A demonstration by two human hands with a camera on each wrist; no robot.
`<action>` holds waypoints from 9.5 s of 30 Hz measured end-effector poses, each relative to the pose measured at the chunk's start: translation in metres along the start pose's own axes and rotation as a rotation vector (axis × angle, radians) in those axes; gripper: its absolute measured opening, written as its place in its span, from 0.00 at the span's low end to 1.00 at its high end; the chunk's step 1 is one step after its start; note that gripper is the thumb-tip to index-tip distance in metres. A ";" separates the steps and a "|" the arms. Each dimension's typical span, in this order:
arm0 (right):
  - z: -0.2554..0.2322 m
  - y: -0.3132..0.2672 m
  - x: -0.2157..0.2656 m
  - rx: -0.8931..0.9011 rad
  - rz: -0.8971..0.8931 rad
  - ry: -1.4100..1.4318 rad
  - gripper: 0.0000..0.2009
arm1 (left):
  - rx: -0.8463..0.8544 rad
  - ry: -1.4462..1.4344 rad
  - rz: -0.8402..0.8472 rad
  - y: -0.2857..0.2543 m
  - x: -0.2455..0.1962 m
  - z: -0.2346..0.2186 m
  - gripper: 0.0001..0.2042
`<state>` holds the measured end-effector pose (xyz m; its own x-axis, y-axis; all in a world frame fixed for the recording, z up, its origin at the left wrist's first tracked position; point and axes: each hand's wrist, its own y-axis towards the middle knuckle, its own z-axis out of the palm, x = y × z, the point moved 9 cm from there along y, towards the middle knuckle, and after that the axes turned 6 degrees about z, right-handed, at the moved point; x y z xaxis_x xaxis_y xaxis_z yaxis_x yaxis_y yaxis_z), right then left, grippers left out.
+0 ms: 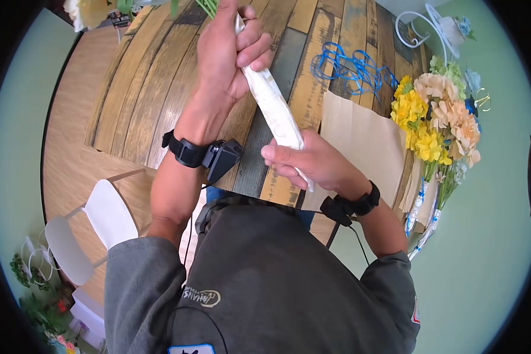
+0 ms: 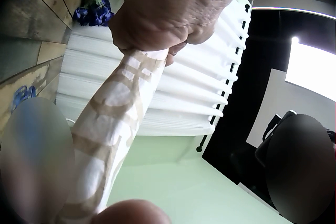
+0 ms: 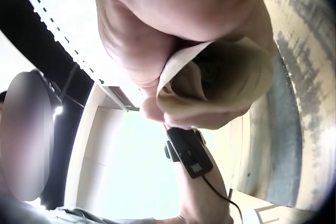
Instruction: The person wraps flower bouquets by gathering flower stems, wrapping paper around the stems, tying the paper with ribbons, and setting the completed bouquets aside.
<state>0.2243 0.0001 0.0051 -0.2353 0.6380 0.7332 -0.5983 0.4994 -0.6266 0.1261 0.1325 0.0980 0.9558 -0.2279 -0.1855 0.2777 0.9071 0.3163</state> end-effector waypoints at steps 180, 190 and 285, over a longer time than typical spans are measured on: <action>-0.007 -0.038 -0.072 -0.552 -0.289 0.033 0.16 | -0.366 0.470 -0.373 -0.053 0.121 -0.037 0.13; 0.005 -0.023 -0.076 -0.535 -0.225 0.033 0.18 | -0.522 0.772 -0.238 -0.072 0.091 -0.045 0.11; -0.023 -0.026 -0.002 -0.776 -0.453 -0.129 0.20 | -0.416 0.811 -0.313 -0.067 0.068 -0.071 0.24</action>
<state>0.2580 -0.0008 0.0139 -0.2150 0.2372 0.9474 0.0189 0.9709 -0.2388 0.1653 0.0813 -0.0014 0.4437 -0.3088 -0.8413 0.3037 0.9350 -0.1831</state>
